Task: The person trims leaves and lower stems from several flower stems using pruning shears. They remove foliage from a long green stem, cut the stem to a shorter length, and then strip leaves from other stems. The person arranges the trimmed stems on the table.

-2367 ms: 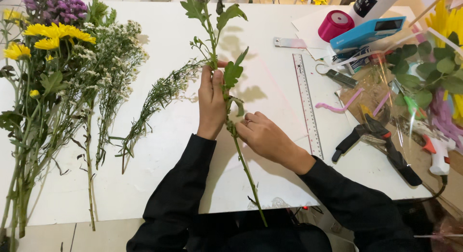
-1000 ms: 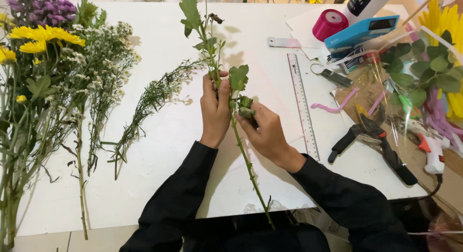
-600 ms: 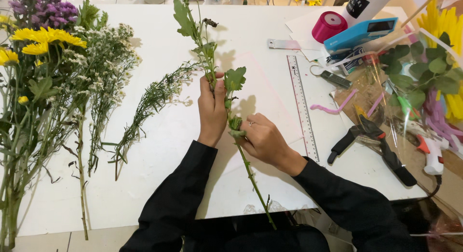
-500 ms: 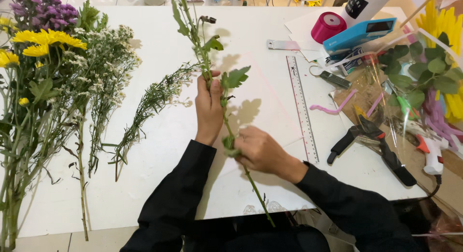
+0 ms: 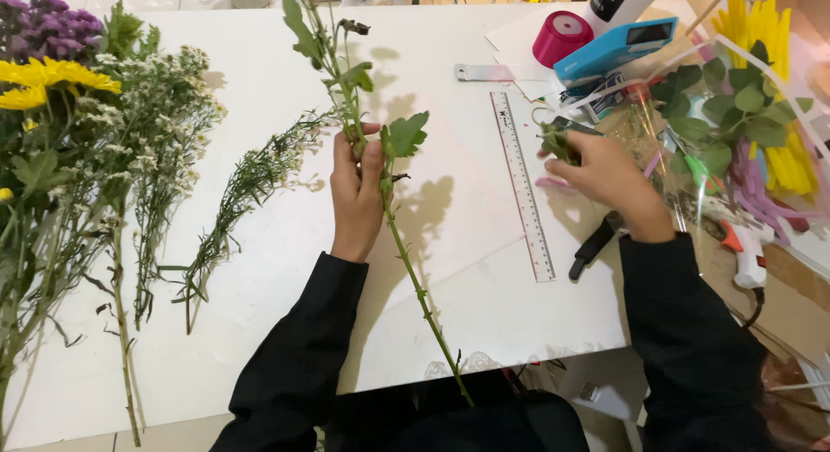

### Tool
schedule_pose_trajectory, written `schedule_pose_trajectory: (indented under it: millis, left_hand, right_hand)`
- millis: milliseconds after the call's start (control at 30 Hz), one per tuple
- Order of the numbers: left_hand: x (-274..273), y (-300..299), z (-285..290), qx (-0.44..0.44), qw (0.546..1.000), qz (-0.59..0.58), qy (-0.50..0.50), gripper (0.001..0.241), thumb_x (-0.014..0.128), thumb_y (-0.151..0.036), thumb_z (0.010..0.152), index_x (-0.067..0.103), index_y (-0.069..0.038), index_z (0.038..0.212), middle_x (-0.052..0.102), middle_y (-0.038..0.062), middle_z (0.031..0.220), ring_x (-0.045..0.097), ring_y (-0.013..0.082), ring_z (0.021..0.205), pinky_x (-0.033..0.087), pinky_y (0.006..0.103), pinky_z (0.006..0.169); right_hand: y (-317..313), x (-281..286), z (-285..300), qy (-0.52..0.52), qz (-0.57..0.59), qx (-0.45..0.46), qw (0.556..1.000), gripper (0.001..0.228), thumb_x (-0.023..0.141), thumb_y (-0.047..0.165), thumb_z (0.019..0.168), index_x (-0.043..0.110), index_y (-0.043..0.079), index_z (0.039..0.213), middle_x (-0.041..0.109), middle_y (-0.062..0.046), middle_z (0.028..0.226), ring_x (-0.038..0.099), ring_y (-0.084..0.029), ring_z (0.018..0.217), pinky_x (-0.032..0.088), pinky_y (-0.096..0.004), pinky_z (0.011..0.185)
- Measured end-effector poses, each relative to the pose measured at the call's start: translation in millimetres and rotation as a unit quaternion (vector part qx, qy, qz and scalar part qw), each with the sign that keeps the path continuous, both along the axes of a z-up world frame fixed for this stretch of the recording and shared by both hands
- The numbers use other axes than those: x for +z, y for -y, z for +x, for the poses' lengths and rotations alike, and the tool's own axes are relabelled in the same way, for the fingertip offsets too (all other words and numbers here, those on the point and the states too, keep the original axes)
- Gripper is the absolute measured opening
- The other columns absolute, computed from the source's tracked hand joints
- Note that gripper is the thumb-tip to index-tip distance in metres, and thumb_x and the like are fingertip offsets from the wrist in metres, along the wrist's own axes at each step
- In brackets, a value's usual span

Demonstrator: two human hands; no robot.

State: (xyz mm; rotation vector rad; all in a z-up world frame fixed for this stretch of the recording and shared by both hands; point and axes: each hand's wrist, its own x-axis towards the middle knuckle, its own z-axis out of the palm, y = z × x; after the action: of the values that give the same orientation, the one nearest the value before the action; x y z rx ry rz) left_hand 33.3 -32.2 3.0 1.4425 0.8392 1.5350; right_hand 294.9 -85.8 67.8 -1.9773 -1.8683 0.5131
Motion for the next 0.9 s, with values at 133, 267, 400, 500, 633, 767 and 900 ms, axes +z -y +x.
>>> schedule_pose_trajectory:
  millis: [133, 267, 400, 500, 633, 767, 900]
  left_hand:
    - [4, -2, -5, 0.001, 1.000, -0.001, 0.004, 0.025, 0.040, -0.025, 0.093, 0.043, -0.007, 0.109, 0.043, 0.000, 0.064, 0.045, 0.0061, 0.047, 0.040, 0.0214, 0.044]
    - [0, -7, -7, -0.025, 0.999, -0.007, 0.038, 0.027, 0.037, -0.026, 0.093, 0.040, -0.005, 0.110, 0.039, 0.001, 0.065, 0.045, 0.0097, 0.039, 0.039, 0.0213, 0.036]
    - [16, 6, -1, -0.045, 0.996, 0.004, 0.073, 0.029, 0.036, -0.026, 0.093, 0.038, -0.005, 0.113, 0.039, 0.002, 0.066, 0.045, 0.0105, 0.033, 0.039, 0.0199, 0.032]
    - [19, 6, -1, -0.044, 0.995, 0.014, 0.084, 0.032, 0.036, -0.028, 0.093, 0.038, -0.005, 0.116, 0.038, 0.001, 0.065, 0.042, 0.0096, 0.034, 0.038, 0.0195, 0.032]
    - [38, 15, -4, -0.068, 0.996, 0.027, 0.052, 0.045, 0.034, -0.041, 0.092, 0.032, -0.010, 0.125, 0.037, 0.003, 0.082, 0.050, 0.0117, 0.052, 0.047, 0.0221, 0.044]
    - [56, 30, 3, -0.220, 0.963, -0.105, 0.112, 0.070, 0.036, -0.056, 0.082, 0.013, -0.019, 0.136, 0.041, 0.010, 0.084, 0.050, 0.0138, 0.051, 0.046, 0.0202, 0.039]
    - [45, 29, 11, -0.275, 0.936, -0.141, 0.169, 0.046, 0.035, -0.020, 0.093, 0.020, -0.020, 0.135, 0.032, 0.001, 0.061, 0.032, 0.0076, 0.032, 0.027, 0.0164, 0.025]
  right_hand:
    - [-3, -17, 17, 0.175, -0.036, -0.026, 0.984, 0.068, 0.062, 0.033, 0.074, 0.039, -0.006, 0.124, 0.041, -0.037, 0.116, 0.033, -0.049, 0.111, 0.034, -0.062, 0.083]
    - [25, -15, -28, 0.109, 0.094, 0.005, 0.990, 0.055, 0.057, 0.035, 0.080, 0.045, -0.002, 0.120, 0.040, -0.026, 0.117, 0.033, -0.039, 0.106, 0.030, -0.056, 0.086]
    - [66, -30, -97, -0.202, -0.040, 0.163, 0.965, 0.040, 0.057, 0.036, 0.079, 0.058, 0.006, 0.106, 0.064, -0.013, 0.088, 0.060, -0.023, 0.076, 0.049, -0.033, 0.069]
    - [75, -52, -121, -0.191, -0.041, 0.214, 0.957, 0.018, 0.058, 0.023, 0.078, 0.062, 0.013, 0.093, 0.065, -0.003, 0.070, 0.060, -0.016, 0.060, 0.048, -0.028, 0.054]
    - [77, -58, -128, -0.247, -0.021, 0.206, 0.947, 0.010, 0.059, 0.022, 0.078, 0.061, 0.013, 0.081, 0.064, -0.001, 0.061, 0.056, -0.013, 0.054, 0.046, -0.023, 0.050]
    - [76, -71, -124, -0.279, 0.012, 0.142, 0.950, 0.010, 0.059, 0.019, 0.077, 0.060, 0.010, 0.081, 0.059, -0.002, 0.059, 0.052, -0.010, 0.049, 0.044, -0.021, 0.045]
    - [80, -38, -119, -0.292, -0.021, 0.171, 0.941, 0.015, 0.057, 0.021, 0.079, 0.061, 0.007, 0.082, 0.063, -0.008, 0.064, 0.056, -0.015, 0.057, 0.045, -0.025, 0.051]
